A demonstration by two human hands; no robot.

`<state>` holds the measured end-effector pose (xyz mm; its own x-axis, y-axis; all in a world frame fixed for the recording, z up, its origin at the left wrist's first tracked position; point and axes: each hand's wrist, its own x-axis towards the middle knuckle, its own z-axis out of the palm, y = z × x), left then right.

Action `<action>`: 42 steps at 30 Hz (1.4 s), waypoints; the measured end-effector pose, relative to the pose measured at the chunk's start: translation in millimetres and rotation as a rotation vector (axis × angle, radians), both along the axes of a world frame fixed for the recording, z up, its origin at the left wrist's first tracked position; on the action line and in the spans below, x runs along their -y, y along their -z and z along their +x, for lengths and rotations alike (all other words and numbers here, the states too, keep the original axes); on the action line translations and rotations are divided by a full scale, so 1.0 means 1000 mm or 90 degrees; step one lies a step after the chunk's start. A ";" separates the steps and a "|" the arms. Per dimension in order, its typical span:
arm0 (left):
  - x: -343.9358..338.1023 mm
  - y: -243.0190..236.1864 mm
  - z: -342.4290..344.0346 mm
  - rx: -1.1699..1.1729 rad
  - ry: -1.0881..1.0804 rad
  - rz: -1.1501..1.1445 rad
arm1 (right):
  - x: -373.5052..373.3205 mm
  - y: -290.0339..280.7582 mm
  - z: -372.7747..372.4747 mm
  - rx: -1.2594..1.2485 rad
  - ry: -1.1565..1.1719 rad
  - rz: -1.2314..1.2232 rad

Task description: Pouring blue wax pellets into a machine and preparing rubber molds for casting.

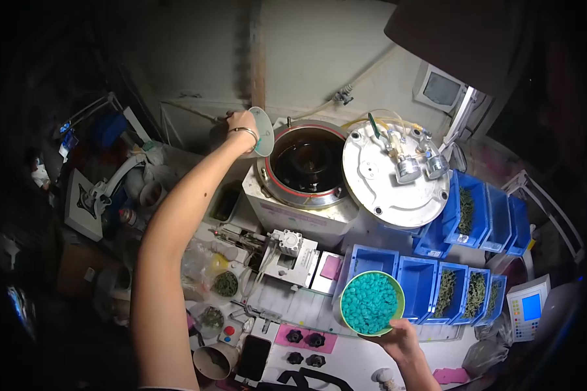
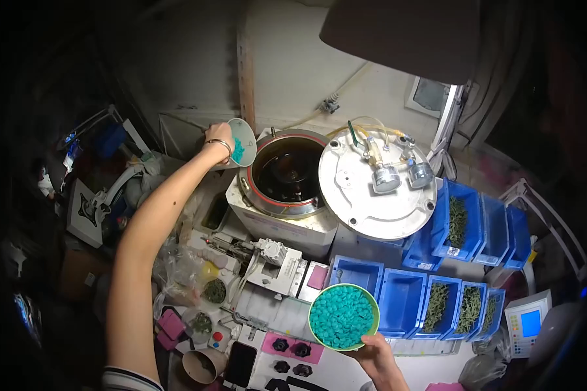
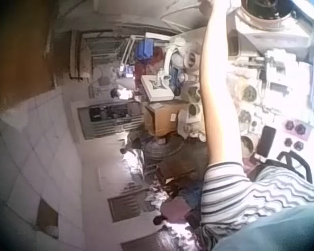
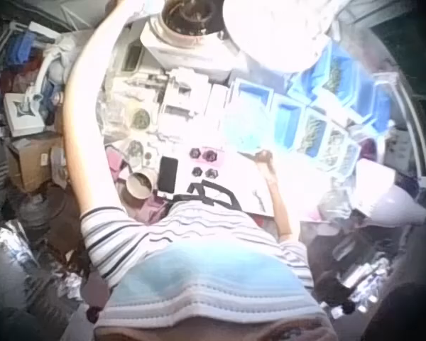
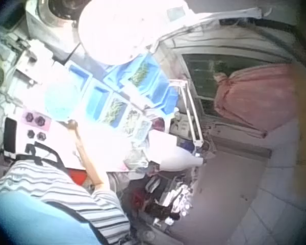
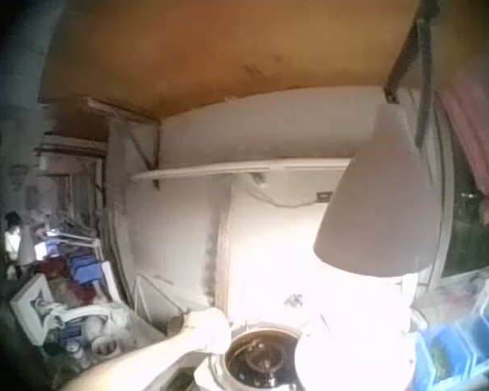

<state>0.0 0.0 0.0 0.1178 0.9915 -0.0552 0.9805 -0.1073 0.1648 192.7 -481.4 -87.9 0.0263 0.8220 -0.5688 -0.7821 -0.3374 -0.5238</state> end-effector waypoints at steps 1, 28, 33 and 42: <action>0.002 0.000 0.000 -0.110 0.045 0.003 | 0.001 -0.002 -0.004 -0.012 0.009 -0.004; 0.031 0.012 0.064 -0.157 -0.039 0.163 | 0.013 0.012 0.004 -0.046 0.057 0.010; 0.052 -0.003 0.070 -0.226 0.006 0.157 | 0.014 0.010 0.003 -0.047 0.073 0.006; 0.054 0.003 0.080 -0.285 0.028 0.171 | 0.017 0.014 0.004 0.004 0.049 -0.015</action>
